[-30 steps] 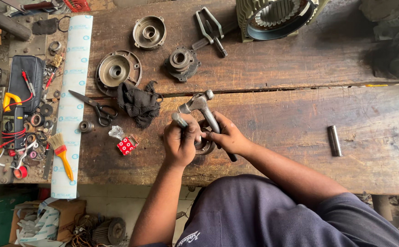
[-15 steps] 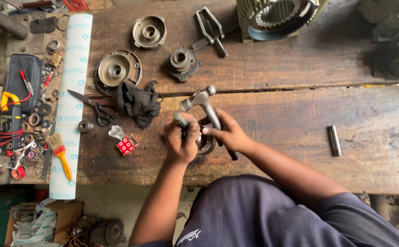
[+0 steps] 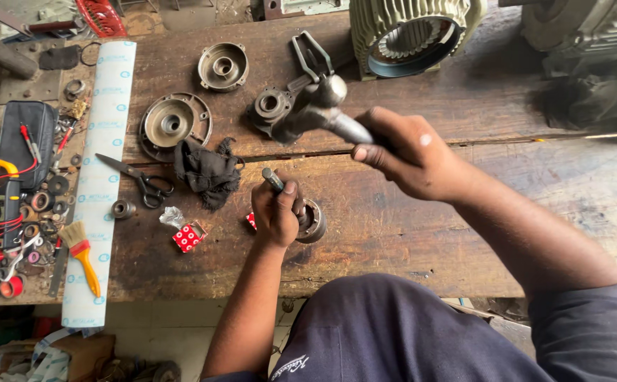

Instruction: The person fits a ball bearing onto the shaft of an electric motor armature. They press the bearing on by hand, tap it into place using a hammer with a steel sleeve, wrap red tape around the armature, and press the bearing fully onto the shaft.

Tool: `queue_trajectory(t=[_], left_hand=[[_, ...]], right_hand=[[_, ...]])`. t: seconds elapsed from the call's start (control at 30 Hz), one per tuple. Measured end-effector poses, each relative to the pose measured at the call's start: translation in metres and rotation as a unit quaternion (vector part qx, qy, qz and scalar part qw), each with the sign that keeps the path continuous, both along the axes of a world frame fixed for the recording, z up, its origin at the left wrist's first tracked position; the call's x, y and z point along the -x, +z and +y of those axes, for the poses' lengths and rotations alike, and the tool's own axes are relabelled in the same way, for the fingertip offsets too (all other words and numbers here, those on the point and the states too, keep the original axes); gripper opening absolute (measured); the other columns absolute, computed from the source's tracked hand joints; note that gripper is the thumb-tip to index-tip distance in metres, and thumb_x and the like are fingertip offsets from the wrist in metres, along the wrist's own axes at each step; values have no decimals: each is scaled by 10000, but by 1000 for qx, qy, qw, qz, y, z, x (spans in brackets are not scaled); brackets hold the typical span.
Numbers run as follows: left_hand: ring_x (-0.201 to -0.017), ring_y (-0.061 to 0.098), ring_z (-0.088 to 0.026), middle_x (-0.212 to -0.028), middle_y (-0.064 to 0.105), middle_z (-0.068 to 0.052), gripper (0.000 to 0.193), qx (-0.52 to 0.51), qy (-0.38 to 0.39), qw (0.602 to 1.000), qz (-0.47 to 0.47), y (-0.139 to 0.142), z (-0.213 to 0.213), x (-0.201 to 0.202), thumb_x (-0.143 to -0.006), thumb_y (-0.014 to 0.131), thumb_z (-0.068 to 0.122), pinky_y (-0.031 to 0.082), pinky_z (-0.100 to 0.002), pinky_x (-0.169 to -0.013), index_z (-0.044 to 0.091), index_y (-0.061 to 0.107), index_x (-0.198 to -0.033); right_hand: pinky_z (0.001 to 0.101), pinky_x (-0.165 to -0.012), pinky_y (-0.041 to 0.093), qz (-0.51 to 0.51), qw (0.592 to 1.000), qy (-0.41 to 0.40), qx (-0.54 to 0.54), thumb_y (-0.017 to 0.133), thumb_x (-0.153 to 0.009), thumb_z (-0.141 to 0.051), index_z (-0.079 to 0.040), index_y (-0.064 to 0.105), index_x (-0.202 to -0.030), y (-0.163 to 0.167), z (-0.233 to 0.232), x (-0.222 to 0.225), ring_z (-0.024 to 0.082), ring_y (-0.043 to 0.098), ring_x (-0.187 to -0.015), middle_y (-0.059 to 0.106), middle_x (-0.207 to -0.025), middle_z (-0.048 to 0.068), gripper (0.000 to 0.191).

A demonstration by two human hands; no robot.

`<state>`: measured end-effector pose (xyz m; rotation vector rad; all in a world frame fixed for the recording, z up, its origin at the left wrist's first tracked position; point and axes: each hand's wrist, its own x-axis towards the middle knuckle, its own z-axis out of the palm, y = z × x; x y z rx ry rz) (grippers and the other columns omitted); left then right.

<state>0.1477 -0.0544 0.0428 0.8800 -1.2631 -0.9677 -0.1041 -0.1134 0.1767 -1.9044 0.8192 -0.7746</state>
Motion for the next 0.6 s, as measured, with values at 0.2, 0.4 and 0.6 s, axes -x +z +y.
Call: queue_trajectory(t=[0.2,0.4,0.6], left_hand=[[-519,461,-79,-599,496,17,305,41,16,998,-32,2,-2,8,-1054,558,289,342,-276,-502,59,603,-859],[-512,433,-70,-584,453,35,355,66,27,993,-89,-5,-2,5,-1079,512,356,313,-286,-497,106,549,-830],[-468,393,-61,-557,433,43,409,120,27,992,-35,-29,-11,13,-1069,508,439,314,-281,-429,166,498,-764]], right_hand=[[275,-543,507,3,1000,30,7,650,-997,-248,-6,589,-1161,13,-2,-2,98,570,-628,609,-758,12,298],[318,-569,473,52,988,55,135,633,-1039,-214,0,585,-1166,56,-11,14,142,552,-644,585,-750,50,254],[385,-552,484,111,962,92,233,656,-997,-201,10,569,-1151,90,-9,12,246,646,-626,628,-737,113,275]])
